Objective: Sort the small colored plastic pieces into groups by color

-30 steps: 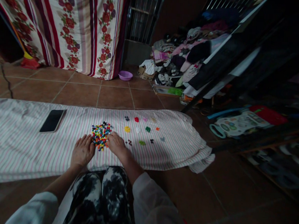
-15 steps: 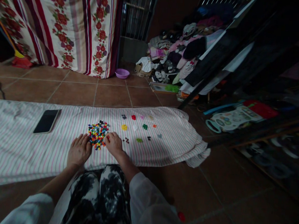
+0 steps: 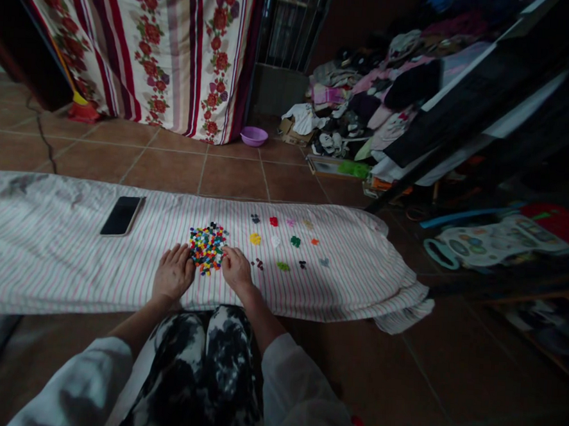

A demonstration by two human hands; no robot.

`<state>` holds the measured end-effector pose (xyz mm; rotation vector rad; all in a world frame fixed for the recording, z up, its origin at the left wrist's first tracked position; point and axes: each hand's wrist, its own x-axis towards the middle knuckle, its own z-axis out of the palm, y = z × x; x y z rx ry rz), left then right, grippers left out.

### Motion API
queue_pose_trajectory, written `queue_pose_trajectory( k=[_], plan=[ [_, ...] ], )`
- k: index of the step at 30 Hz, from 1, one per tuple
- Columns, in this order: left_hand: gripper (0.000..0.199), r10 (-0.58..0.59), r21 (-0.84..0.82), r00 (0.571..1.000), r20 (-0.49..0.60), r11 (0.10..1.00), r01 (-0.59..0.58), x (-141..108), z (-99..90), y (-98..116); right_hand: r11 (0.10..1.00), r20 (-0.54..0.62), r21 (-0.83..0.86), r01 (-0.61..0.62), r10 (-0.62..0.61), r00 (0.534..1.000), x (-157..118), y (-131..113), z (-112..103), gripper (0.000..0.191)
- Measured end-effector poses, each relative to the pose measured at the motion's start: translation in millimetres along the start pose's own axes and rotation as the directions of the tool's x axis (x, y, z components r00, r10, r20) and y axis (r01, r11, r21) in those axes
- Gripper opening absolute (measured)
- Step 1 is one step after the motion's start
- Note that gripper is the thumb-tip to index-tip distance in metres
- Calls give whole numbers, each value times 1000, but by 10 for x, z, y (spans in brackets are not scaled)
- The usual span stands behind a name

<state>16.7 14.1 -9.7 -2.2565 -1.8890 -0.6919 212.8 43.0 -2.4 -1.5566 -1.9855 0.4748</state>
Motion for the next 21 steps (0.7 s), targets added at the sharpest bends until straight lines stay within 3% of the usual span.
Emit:
queue_pose_trajectory(
  k=[11, 21],
  plan=[
    [44, -2, -5, 1000, 21, 1000, 3, 2, -20, 16, 996, -28, 8, -94, 94, 995, -11, -19, -8, 34],
    [45, -23, -39, 999, 35, 999, 24, 12, -30, 22, 997, -137, 73, 22, -11, 991, -132, -26, 13, 24]
  ],
)
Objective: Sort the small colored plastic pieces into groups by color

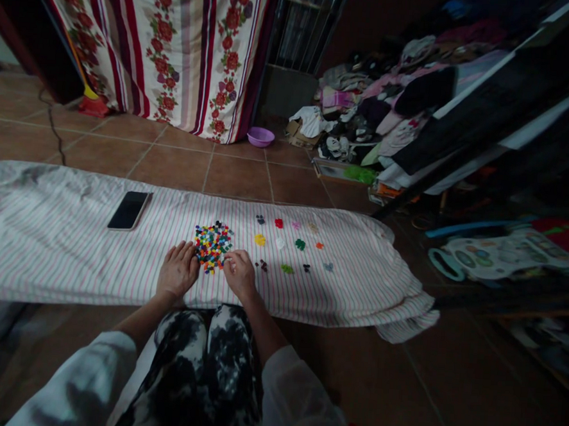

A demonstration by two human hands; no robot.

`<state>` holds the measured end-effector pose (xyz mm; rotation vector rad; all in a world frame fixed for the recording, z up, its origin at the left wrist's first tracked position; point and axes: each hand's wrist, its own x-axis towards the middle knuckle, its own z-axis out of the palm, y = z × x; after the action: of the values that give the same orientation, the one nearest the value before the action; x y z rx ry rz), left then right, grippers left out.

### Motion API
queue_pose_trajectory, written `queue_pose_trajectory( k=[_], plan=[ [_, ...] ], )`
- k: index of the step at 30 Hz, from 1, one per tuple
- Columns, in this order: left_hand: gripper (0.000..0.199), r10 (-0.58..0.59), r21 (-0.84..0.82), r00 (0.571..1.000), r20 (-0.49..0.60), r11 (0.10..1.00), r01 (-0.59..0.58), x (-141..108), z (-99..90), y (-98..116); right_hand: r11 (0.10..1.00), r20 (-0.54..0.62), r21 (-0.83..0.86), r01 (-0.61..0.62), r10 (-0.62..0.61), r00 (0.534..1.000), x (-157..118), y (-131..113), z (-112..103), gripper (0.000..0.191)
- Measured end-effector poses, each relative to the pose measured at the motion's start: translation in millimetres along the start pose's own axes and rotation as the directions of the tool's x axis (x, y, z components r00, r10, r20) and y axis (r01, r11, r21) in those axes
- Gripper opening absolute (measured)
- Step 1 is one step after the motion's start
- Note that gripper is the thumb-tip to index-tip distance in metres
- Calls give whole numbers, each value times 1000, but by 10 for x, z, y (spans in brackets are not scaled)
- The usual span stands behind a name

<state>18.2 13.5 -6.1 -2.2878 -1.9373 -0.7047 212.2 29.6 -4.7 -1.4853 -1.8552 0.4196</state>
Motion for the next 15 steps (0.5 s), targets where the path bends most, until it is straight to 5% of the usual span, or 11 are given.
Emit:
queue_pose_trajectory(
  k=[9, 15],
  plan=[
    [41, 43, 38, 999, -8, 998, -43, -16, 11, -16, 976, 168, -87, 198, -181, 969, -74, -83, -30, 19],
    [40, 69, 0, 996, -53, 998, -69, -45, 69, -33, 974, 130, -134, 184, -167, 977, -70, -22, 48, 13]
  ],
)
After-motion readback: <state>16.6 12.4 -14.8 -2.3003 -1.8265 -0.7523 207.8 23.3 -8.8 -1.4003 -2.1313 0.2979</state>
